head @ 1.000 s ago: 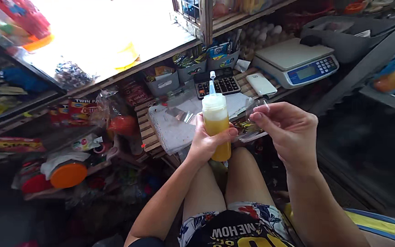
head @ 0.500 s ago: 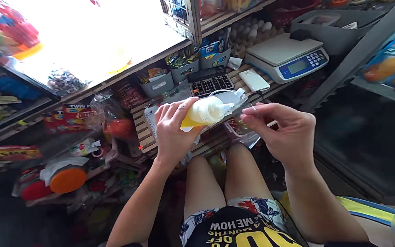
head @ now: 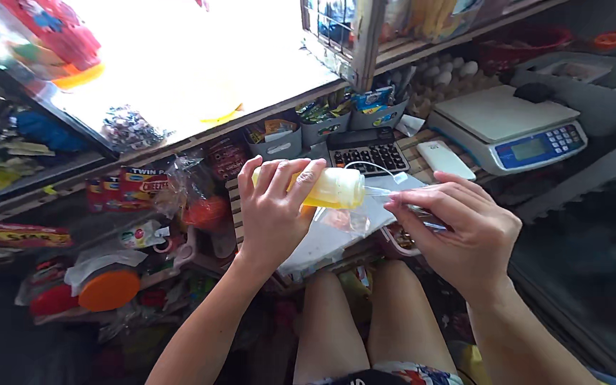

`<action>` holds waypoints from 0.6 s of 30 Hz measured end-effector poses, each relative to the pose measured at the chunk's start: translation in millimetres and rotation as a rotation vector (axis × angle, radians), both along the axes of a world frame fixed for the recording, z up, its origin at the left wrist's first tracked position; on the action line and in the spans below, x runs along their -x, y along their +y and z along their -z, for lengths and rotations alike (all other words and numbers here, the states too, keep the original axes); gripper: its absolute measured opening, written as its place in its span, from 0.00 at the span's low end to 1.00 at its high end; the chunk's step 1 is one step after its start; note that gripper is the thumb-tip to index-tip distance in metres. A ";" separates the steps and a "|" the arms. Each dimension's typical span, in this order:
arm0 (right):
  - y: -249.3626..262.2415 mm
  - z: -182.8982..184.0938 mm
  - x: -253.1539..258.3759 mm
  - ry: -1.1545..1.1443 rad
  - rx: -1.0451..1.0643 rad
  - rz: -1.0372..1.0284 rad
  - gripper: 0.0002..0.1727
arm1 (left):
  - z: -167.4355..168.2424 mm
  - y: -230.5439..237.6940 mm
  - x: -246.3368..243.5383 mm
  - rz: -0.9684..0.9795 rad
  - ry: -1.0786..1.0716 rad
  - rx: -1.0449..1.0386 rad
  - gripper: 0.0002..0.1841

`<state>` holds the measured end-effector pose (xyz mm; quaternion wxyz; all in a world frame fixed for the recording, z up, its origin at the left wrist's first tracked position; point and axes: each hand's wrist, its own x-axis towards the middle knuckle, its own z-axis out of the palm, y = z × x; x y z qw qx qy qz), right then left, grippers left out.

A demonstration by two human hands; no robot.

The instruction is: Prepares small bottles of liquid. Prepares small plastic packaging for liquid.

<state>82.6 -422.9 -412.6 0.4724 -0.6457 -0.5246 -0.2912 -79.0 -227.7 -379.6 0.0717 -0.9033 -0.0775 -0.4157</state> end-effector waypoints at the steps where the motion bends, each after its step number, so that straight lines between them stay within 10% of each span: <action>1: 8.3 -2.6 -3.6 -0.020 0.005 0.006 0.05 | -1.1 8.3 -1.4 -0.009 0.001 -0.010 0.23; 18: 93.6 -28.3 -17.6 -0.191 0.184 0.045 0.12 | -32.5 72.2 -8.1 -0.099 0.111 -0.198 0.21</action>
